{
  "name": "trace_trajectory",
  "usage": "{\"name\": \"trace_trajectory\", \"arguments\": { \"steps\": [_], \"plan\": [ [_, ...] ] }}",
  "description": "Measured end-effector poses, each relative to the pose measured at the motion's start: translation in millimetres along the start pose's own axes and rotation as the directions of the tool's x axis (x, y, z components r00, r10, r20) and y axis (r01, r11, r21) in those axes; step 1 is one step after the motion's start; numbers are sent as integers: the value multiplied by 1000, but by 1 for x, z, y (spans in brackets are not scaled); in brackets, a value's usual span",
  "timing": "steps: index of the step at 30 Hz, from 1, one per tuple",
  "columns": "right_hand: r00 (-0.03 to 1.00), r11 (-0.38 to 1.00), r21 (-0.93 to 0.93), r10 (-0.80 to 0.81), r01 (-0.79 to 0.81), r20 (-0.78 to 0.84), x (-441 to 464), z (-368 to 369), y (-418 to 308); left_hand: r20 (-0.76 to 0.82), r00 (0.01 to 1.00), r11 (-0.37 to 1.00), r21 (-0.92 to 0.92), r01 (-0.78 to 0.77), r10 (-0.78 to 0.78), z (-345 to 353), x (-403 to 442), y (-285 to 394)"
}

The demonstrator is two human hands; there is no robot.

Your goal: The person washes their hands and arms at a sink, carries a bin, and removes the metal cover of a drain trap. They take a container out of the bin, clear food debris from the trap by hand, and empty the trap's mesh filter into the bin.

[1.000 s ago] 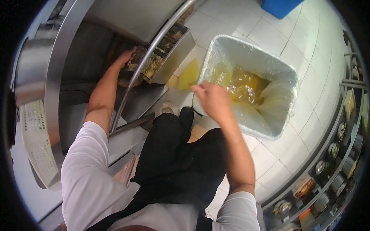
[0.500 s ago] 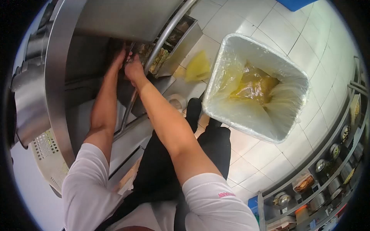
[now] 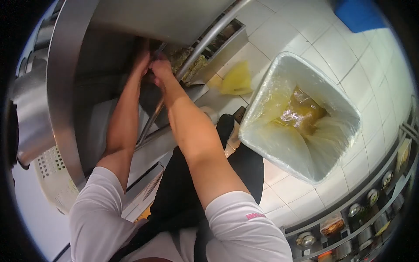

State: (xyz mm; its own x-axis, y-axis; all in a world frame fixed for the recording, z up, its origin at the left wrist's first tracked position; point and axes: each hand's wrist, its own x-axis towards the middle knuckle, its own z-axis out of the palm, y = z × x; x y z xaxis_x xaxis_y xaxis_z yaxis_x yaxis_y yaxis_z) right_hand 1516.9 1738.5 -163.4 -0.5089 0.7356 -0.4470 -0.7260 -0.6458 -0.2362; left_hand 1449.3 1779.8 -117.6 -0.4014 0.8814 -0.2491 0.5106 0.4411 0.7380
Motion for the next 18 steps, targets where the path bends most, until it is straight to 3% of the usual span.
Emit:
{"name": "trace_trajectory", "arguments": {
  "steps": [3, 6, 8, 9, 10, 11, 12, 14, 16, 17, 18],
  "plan": [
    [995, 998, 52, -38, 33, 96, -11, 4, -7, 150, 951, 963, 15, 270, -269, -19, 0, 21],
    [985, 991, 124, -69, 49, 161, -19, 9, -10, 71, 981, 981, -65, 185, -180, -22, 1, 13],
    [992, 992, 122, -44, 29, 116, -22, 12, -13, 23, 998, 954, 294, -58, 54, -37, 35, -11],
    [996, 992, 123, -29, 18, 88, -23, 11, -12, 42, 972, 793, 571, -214, 232, -46, 60, -24],
    [996, 994, 106, -33, 24, 80, -24, 10, -11, 146, 896, 496, 790, -361, 419, -53, 83, -37],
    [997, 996, 89, -39, 33, 71, -23, 11, -9, 261, 806, 250, 861, -444, 531, -55, 89, -33],
    [997, 997, 69, -48, 44, 61, -22, 10, -8, 196, 896, 335, 878, -341, 397, -53, 95, -28],
    [996, 998, 57, -47, 42, 82, -22, 10, -8, 454, 617, -35, 822, -568, 643, -55, 114, -46],
    [996, 999, 32, -46, 44, 75, -25, 6, -10, 462, 578, 31, 763, -646, 673, -45, 129, -59],
    [997, 999, 16, -44, 43, 70, -26, 7, -12, 363, 717, 292, 734, -613, 595, -42, 135, -59],
    [997, 999, 1, -39, 39, 69, -28, 10, -13, 349, 762, 328, 748, -577, 545, -43, 140, -59]
  ]
}}
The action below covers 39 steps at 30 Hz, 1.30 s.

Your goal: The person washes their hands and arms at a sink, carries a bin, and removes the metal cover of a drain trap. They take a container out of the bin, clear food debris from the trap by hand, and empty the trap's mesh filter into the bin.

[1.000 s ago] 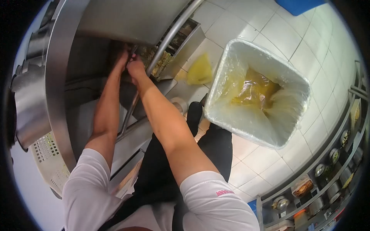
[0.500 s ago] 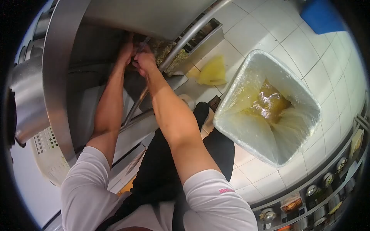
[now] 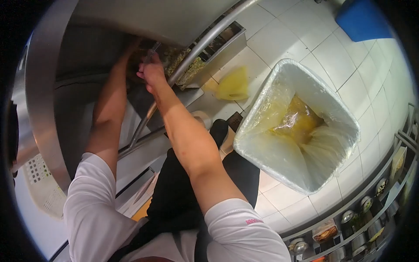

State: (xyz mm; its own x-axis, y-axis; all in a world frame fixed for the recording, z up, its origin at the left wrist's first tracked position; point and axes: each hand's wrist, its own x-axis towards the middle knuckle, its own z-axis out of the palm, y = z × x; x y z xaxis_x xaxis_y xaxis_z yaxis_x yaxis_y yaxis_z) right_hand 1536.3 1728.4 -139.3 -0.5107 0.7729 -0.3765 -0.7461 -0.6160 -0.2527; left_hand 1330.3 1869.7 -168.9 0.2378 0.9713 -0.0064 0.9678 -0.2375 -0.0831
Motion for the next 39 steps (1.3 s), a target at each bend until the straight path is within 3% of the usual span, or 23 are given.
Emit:
{"name": "trace_trajectory", "arguments": {
  "steps": [1, 2, 4, 5, 7, 8, 10, 12, 15, 17, 19, 21, 24, 26, 28, 30, 32, 36, 39],
  "plan": [
    [1000, 1000, -16, -10, 10, 2, 2, -1, 1, 44, 998, 999, -5, 53, -52, 2, 3, -5],
    [1000, 999, -32, -19, 19, 5, 3, -1, 2, 61, 998, 985, 174, -21, 11, 2, 7, -13],
    [999, 998, -59, -33, 35, 21, 2, 0, 3, -62, 987, 957, 261, -128, 149, 5, 4, -17],
    [998, 996, -72, -46, 49, 36, 0, 1, 3, -223, 951, 967, 182, -176, 215, 1, -1, -9],
    [994, 991, -116, -63, 73, 84, 3, 4, -2, -195, 978, 997, 13, -78, 79, -16, 3, 0],
    [992, 987, -144, -60, 75, 109, 2, 5, -2, 27, 995, 993, -53, 102, -100, -22, 3, -4],
    [984, 974, -201, -73, 106, 165, 6, 9, -2, 108, 982, 987, 68, 146, -153, -30, 0, -14],
    [974, 956, -252, -103, 153, 203, 7, 9, 2, -107, 984, 918, 388, -87, 139, -32, -11, -26],
    [978, 908, -382, -109, 171, 178, 2, 16, -5, -227, 968, 968, 245, -48, 105, -17, -9, -47],
    [981, 896, -413, -102, 163, 166, 0, 16, -7, -222, 975, 984, 166, 57, -19, -10, -8, -55],
    [984, 894, -422, -102, 154, 143, -4, 20, -10, -203, 979, 970, 238, 54, -5, -10, -7, -57],
    [989, 903, -406, -108, 142, 105, -13, 29, -16, -148, 979, 893, 446, -60, 140, -39, -11, -34],
    [996, 772, -632, -33, 75, 79, -34, 49, -42, -86, 996, 932, 360, 47, -17, -78, -13, -2],
    [989, 794, -590, -104, 148, 108, -34, 52, -37, -261, 955, 986, 40, 159, -143, -108, -16, 36],
    [981, 832, -521, -143, 192, 132, -27, 50, -27, -305, 948, 990, 69, 121, -94, -129, -28, 52],
    [975, 883, -422, -152, 207, 161, -14, 48, -17, -198, 977, 926, 377, 2, 79, -136, -36, 42],
    [965, 896, -367, -196, 249, 175, -17, 52, -16, -118, 983, 861, 506, -60, 138, -127, -31, 17],
    [985, 932, -318, -157, 173, 74, -27, 58, -25, -188, 981, 942, 335, 28, 38, -99, -35, -9],
    [980, 908, -370, -174, 197, 94, -29, 58, -23, -248, 965, 983, 138, 125, -88, -91, -47, -11]
  ]
}}
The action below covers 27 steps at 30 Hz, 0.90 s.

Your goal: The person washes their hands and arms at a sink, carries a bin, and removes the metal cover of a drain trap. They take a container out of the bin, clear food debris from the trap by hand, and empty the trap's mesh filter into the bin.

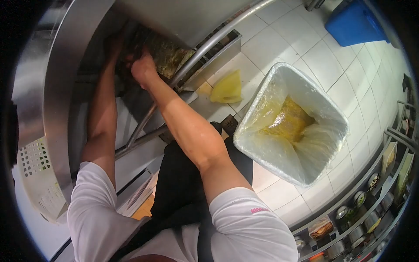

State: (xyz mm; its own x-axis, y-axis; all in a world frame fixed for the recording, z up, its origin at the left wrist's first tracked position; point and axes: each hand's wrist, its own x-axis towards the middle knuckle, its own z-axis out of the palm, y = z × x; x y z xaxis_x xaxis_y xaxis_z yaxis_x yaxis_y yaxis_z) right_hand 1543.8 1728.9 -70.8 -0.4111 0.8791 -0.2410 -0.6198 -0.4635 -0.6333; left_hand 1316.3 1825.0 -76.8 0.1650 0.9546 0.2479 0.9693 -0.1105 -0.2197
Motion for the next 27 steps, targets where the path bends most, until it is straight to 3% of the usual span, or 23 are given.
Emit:
{"name": "trace_trajectory", "arguments": {
  "steps": [3, 9, 11, 12, 15, 17, 19, 24, 27],
  "plan": [
    [1000, 993, -118, 7, -6, 7, 0, 0, 6, -19, 988, 972, -182, 147, -153, 0, -18, 1],
    [997, 990, -115, 79, -78, 3, -7, 15, -4, -5, 899, 768, -523, 370, -437, -19, -54, 14],
    [998, 997, -59, -48, 46, -29, -6, 24, 9, 24, 849, 650, -632, 422, -528, -27, -71, 20],
    [992, 993, -33, -114, 112, -47, -1, 29, 17, 31, 828, 604, -670, 433, -559, -31, -74, 22],
    [944, 915, -285, -321, 287, -80, 22, 34, 46, 73, 749, 421, -789, 447, -659, -46, -99, 34],
    [946, 958, -114, -278, 262, -164, 43, 38, 73, 96, 708, 327, -838, 436, -700, -55, -112, 40],
    [935, 960, -106, -278, 261, -218, 39, 40, 74, 123, 682, 256, -867, 428, -721, -61, -121, 45],
    [932, 828, -550, -280, 113, -229, -33, 53, 5, 150, 632, 165, -897, 411, -760, -76, -136, 50],
    [945, 800, -584, -285, 140, -163, -11, 41, 26, 157, 620, 133, -909, 396, -769, -82, -143, 54]
  ]
}}
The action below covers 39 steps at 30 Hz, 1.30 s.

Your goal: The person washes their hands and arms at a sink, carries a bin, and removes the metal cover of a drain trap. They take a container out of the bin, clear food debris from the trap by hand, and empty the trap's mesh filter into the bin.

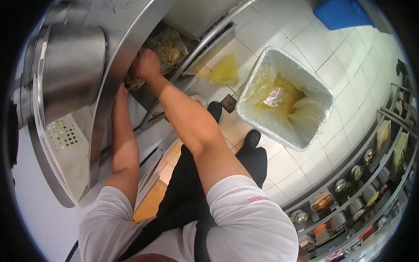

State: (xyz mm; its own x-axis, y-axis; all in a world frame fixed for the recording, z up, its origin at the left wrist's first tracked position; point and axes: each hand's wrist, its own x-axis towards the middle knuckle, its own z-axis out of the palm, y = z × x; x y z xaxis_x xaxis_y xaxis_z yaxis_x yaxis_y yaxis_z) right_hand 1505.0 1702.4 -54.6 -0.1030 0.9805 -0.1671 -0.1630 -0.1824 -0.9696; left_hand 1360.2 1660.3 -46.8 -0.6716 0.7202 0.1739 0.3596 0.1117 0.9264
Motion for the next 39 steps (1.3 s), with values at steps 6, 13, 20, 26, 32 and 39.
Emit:
{"name": "trace_trajectory", "arguments": {
  "steps": [6, 13, 20, 26, 32, 39],
  "plan": [
    [934, 789, -513, -347, 338, 82, 4, -8, 2, -14, 1000, 998, -66, 7, -8, -13, -17, -2],
    [980, 857, -474, -181, 201, 88, 8, -25, -18, -14, 1000, 994, -108, 9, -11, -18, -23, -1],
    [947, 823, -481, -315, 303, 57, 15, -23, 9, -24, 1000, 991, -131, 9, -12, -18, -31, 5],
    [942, 802, -499, -311, 329, 122, -9, -27, -25, -54, 998, 990, -143, 13, -21, -25, -42, 13],
    [857, 756, -411, -488, 510, 166, -26, -31, -31, -100, 994, 985, -170, 18, -35, -32, -60, 21],
    [900, 794, -426, -363, 434, 242, -58, -46, -70, -146, 989, 983, -181, 6, -33, -34, -80, 28]
  ]
}}
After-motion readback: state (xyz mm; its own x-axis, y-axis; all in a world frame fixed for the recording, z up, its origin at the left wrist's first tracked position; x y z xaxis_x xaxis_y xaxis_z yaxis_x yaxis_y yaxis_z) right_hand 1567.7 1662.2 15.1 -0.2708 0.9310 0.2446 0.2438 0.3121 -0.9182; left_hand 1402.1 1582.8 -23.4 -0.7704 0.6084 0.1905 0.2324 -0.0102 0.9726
